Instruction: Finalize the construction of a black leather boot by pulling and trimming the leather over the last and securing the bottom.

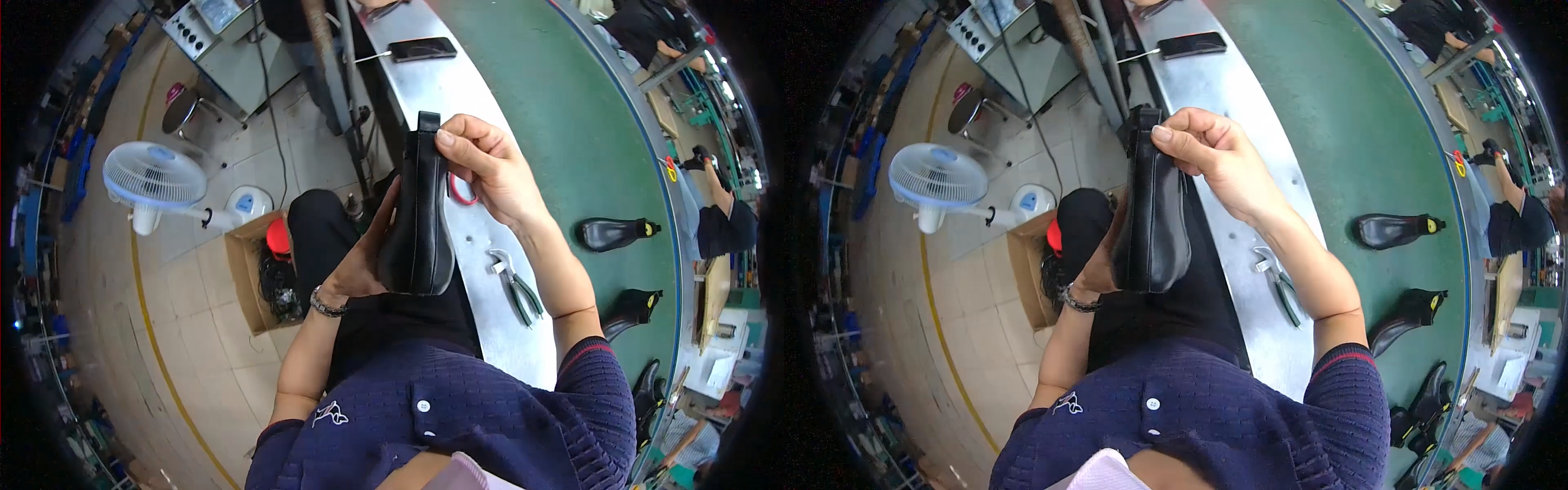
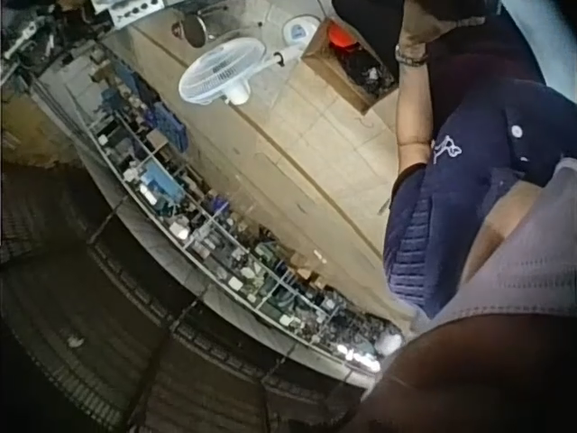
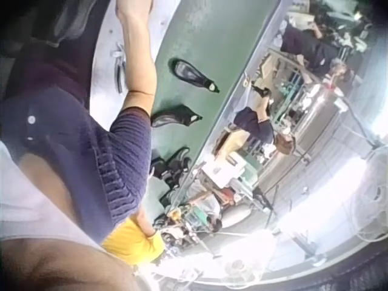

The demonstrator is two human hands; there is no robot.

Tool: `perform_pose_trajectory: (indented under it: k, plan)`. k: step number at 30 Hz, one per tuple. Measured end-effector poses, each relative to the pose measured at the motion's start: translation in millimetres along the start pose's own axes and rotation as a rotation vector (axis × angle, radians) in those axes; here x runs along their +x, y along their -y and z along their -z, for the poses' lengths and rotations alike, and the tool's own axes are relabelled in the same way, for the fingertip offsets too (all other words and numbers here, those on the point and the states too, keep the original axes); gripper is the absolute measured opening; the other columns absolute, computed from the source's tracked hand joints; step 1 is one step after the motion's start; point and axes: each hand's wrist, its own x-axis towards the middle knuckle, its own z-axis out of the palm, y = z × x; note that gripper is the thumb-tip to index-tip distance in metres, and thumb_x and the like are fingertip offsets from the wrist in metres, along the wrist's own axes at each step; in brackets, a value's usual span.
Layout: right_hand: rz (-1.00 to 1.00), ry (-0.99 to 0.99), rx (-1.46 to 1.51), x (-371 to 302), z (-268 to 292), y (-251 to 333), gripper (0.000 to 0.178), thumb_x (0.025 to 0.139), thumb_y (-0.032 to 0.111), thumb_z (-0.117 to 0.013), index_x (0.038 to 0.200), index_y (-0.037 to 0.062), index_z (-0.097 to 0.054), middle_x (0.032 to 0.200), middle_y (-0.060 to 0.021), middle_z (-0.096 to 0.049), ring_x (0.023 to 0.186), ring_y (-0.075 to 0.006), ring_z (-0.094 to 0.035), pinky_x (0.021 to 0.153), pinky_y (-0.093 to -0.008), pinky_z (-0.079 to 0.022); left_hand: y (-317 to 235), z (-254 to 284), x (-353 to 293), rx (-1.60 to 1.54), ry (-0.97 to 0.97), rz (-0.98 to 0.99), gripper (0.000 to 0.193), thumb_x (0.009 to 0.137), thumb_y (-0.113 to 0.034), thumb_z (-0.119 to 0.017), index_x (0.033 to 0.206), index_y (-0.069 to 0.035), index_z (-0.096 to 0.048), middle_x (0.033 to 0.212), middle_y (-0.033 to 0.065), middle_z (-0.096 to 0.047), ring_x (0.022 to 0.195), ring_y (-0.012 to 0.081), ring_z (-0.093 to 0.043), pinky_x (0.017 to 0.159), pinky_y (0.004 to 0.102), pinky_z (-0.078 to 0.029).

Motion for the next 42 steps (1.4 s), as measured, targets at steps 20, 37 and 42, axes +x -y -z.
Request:
perform_pose_trajectory:
  k: [20,37,42]
  plan:
    - [-0.308,-0.503,-1.481,-214,80,-160,0.058,0.083,0.019,-0.069,0.135,0.0034,-0.048,0.129,-0.0219,-0.048,0.116,-0.0391,-0.046,0.099,-0.0470,-0.036,-1,53,-129,-0.713,-0.930,0.724,0.043,0.088,-0.036,-0.067,0.117,-0.005,-0.060,0.107,0.0056,-0.066,0.095,0.0184,-0.064,0.088,0.0333,-0.050]
    - [-0.687,-0.132,-0.029,-84,25,-53,0.074,0.089,0.012,-0.061,0.150,0.0042,-0.020,0.083,-0.0143,-0.068,0.068,-0.0141,-0.062,0.047,-0.0200,-0.040,8,44,-48,-0.566,-0.620,0.897,0.069,0.089,-0.045,-0.065,0.136,0.000,-0.043,0.126,0.0119,-0.055,0.114,0.0174,-0.054,0.100,0.0306,-0.041]
    - [-0.690,0.080,-0.117,-27,-23,-32,0.073,0.092,0.003,-0.053,0.152,0.0087,-0.013,0.102,-0.0173,-0.067,0.084,-0.0192,-0.065,0.072,-0.0249,-0.049,26,53,-37,-0.171,-0.695,0.519,0.078,0.089,-0.037,-0.066,0.144,0.004,-0.030,0.128,0.0136,-0.053,0.115,0.0153,-0.052,0.102,0.0285,-0.037]
